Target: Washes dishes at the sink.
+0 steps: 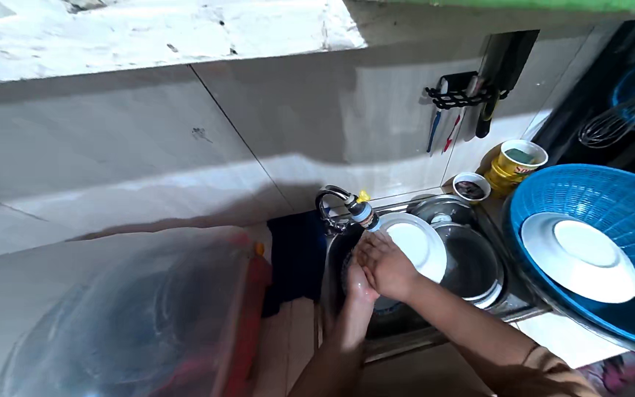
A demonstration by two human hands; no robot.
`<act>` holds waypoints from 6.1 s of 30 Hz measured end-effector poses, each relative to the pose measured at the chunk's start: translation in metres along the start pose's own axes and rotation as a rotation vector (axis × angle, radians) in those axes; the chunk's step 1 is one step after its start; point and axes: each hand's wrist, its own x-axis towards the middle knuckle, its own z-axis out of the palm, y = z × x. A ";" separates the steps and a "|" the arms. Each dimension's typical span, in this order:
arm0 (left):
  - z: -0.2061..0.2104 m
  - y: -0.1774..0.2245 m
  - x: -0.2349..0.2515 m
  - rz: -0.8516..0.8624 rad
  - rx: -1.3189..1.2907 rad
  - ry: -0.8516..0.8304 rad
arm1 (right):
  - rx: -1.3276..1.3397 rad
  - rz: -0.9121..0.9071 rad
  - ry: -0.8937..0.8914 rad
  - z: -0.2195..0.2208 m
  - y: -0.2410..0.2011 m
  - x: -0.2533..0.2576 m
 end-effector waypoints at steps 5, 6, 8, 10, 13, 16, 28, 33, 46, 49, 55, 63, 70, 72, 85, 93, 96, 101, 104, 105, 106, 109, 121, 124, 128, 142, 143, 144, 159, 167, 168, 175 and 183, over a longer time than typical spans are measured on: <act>0.011 0.011 0.003 0.004 -0.025 0.110 | -0.071 0.012 0.278 0.025 0.017 -0.085; 0.008 0.012 0.004 0.035 -0.035 0.104 | -0.052 0.079 0.319 0.027 0.026 -0.096; 0.002 0.014 0.003 0.073 -0.042 0.094 | 0.032 0.240 0.401 0.032 0.047 -0.105; -0.007 0.015 -0.002 0.068 -0.001 0.078 | 0.181 0.389 0.475 0.036 0.070 -0.099; -0.014 0.022 -0.018 0.006 0.097 0.057 | 0.399 0.597 0.445 0.027 0.108 -0.071; -0.018 0.025 -0.032 -0.031 0.183 0.068 | 0.402 0.637 0.208 0.007 0.127 -0.032; -0.022 -0.001 -0.013 0.055 0.221 0.006 | 0.059 0.064 -0.023 -0.025 0.029 0.030; -0.012 0.003 -0.017 0.006 0.242 0.033 | 0.108 0.148 0.108 -0.016 0.071 0.039; 0.009 0.028 -0.016 0.035 0.125 0.142 | 0.020 0.202 0.312 0.021 0.049 -0.081; -0.001 0.025 -0.022 0.043 0.144 0.096 | 0.086 0.352 0.293 0.012 0.077 -0.066; -0.011 -0.001 -0.021 0.016 0.204 0.032 | 0.157 0.414 0.090 -0.022 0.073 0.012; 0.004 0.001 -0.007 0.118 0.162 0.052 | -0.073 0.072 0.102 0.001 -0.016 -0.014; 0.008 0.023 -0.007 0.078 0.051 0.146 | 0.078 0.335 0.422 0.048 0.047 -0.104; 0.002 0.022 -0.012 0.059 0.075 0.150 | 0.239 0.463 0.509 0.048 0.073 -0.098; -0.011 0.024 -0.024 0.028 0.255 0.109 | 0.219 0.408 0.007 -0.034 0.064 0.046; -0.004 0.017 -0.019 0.033 0.129 0.100 | 0.023 0.095 0.077 -0.003 -0.021 0.000; 0.014 0.033 -0.027 0.010 0.152 0.187 | 0.002 0.074 0.272 0.018 -0.009 -0.048; 0.028 0.034 -0.035 0.074 0.226 0.337 | 0.221 0.391 0.442 0.038 0.048 -0.091; 0.011 0.020 -0.024 0.028 0.166 0.267 | 0.365 0.651 0.473 0.044 0.077 -0.087; 0.010 0.017 -0.022 0.016 0.166 0.265 | 0.416 0.767 0.457 0.045 0.089 -0.086; 0.009 0.013 -0.020 0.008 0.176 0.272 | 0.466 0.883 0.444 0.044 0.100 -0.085; -0.007 0.000 -0.002 0.012 0.221 0.265 | 0.602 1.131 0.332 0.027 0.121 -0.085; 0.011 -0.021 0.044 -0.171 0.907 0.100 | 1.022 1.030 0.371 -0.089 0.089 -0.078; 0.039 -0.007 0.055 -0.169 1.096 -0.076 | 1.224 1.098 0.435 -0.101 0.099 -0.088; 0.085 0.021 0.052 -0.196 1.440 -0.253 | 1.349 1.259 0.473 -0.078 0.132 -0.120; 0.100 0.033 0.045 0.359 1.497 -0.207 | 1.609 1.409 0.489 0.031 0.143 -0.151; 0.099 0.034 0.040 0.342 1.407 -0.186 | 1.616 1.407 0.505 0.033 0.144 -0.150; 0.097 0.037 0.035 0.294 1.302 -0.188 | 1.620 1.410 0.517 0.035 0.146 -0.150; 0.167 0.057 -0.062 -0.177 0.894 -0.244 | 0.476 1.199 0.156 0.026 0.184 -0.167; 0.220 0.083 -0.077 0.007 0.835 -0.337 | 0.105 0.923 0.070 0.039 0.139 -0.210; 0.229 0.080 -0.080 0.017 0.799 -0.368 | 0.121 0.928 0.106 0.038 0.134 -0.210; 0.295 -0.017 -0.098 -0.079 0.514 -0.462 | 0.163 0.930 0.151 0.039 0.120 -0.202; 0.308 -0.189 -0.104 -0.295 0.496 -0.400 | 0.238 0.861 0.102 -0.003 0.095 -0.205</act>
